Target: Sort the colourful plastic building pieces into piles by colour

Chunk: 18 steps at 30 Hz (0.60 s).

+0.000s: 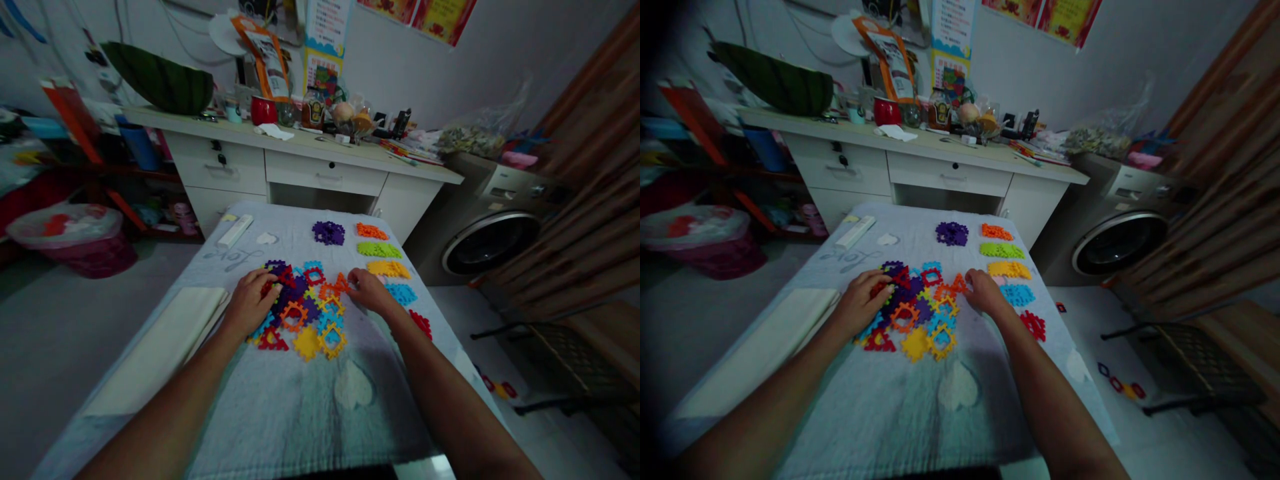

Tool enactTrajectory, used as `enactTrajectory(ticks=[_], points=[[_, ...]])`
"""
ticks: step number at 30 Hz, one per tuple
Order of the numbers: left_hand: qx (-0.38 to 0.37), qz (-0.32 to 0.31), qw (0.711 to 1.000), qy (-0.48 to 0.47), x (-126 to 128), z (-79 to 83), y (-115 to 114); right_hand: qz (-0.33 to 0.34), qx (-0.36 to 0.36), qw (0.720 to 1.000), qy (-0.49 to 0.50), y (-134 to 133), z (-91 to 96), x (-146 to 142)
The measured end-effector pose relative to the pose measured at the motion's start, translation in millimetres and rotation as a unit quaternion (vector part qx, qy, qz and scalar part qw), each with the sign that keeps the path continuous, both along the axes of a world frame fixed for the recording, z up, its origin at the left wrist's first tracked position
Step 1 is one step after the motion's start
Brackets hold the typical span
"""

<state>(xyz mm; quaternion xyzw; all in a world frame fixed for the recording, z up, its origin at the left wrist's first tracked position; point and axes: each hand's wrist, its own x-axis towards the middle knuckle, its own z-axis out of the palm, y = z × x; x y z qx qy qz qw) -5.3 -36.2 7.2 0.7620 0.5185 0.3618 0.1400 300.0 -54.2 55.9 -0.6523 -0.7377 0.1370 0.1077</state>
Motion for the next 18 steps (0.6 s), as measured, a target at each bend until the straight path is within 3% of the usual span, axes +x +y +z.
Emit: enactTrajectory(ticks=[5,12,18], points=[[0.007,0.002,1.0,0.012,0,-6.5,3,0.003,-0.049,0.999,-0.007,4,5.2,-3],[-0.011,0.006,1.0,0.019,-1,-8.8,5,0.003,-0.029,1.0,-0.01,12,8.5,4],[-0.015,0.004,1.0,0.014,-1,-9.8,6,-0.071,0.082,0.994,-0.003,68,28.0,55]])
